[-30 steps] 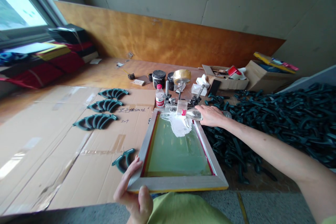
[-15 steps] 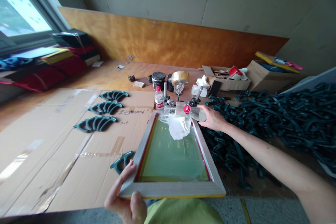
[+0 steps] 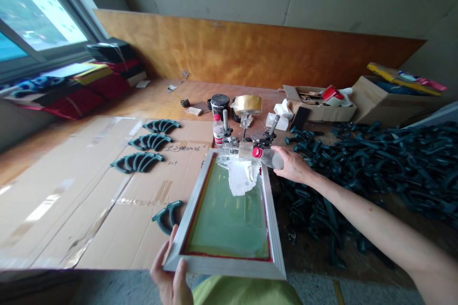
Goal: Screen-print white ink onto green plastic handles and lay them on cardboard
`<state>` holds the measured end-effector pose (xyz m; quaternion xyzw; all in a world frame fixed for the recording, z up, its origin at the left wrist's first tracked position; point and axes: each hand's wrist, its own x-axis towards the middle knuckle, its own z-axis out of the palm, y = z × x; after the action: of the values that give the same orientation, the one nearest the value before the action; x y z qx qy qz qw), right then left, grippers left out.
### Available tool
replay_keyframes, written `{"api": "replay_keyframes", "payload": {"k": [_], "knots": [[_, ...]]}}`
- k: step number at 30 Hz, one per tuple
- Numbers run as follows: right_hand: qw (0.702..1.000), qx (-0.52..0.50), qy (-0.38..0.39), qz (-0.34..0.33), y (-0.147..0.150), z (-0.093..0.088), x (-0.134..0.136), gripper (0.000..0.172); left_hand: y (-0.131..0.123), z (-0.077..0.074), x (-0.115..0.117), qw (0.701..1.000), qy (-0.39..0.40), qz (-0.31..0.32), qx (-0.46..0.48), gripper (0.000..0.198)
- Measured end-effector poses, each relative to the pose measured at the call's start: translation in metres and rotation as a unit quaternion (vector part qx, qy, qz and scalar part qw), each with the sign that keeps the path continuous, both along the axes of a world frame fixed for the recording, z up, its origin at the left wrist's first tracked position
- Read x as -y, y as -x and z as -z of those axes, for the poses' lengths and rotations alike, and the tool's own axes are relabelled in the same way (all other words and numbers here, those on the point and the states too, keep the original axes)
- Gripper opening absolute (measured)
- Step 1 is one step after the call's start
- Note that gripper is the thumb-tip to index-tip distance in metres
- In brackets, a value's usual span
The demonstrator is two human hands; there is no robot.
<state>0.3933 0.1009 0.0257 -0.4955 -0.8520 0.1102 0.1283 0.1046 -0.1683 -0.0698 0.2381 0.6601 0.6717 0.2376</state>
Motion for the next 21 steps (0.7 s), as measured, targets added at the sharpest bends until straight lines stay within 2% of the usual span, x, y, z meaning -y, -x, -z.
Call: {"api": "replay_keyframes", "payload": {"k": [3, 6, 16, 21], "knots": [[0.999, 0.036, 0.001, -0.013, 0.004, 0.002, 0.0, 0.068, 0.003, 0.008, 0.007, 0.996, 0.088, 0.0, -0.008, 0.057], [0.997, 0.079, 0.003, -0.016, 0.006, 0.007, -0.001, 0.066, 0.005, 0.011, 0.01, 0.992, 0.125, -0.009, -0.019, 0.062], [0.982, 0.186, 0.015, -0.013, 0.016, 0.011, -0.001, 0.056, -0.002, -0.005, 0.008, 0.986, 0.163, 0.016, -0.032, 0.065], [0.979, 0.206, 0.012, -0.007, 0.019, 0.011, 0.0, 0.056, 0.002, -0.004, 0.009, 0.984, 0.174, 0.031, -0.032, 0.068]]}}
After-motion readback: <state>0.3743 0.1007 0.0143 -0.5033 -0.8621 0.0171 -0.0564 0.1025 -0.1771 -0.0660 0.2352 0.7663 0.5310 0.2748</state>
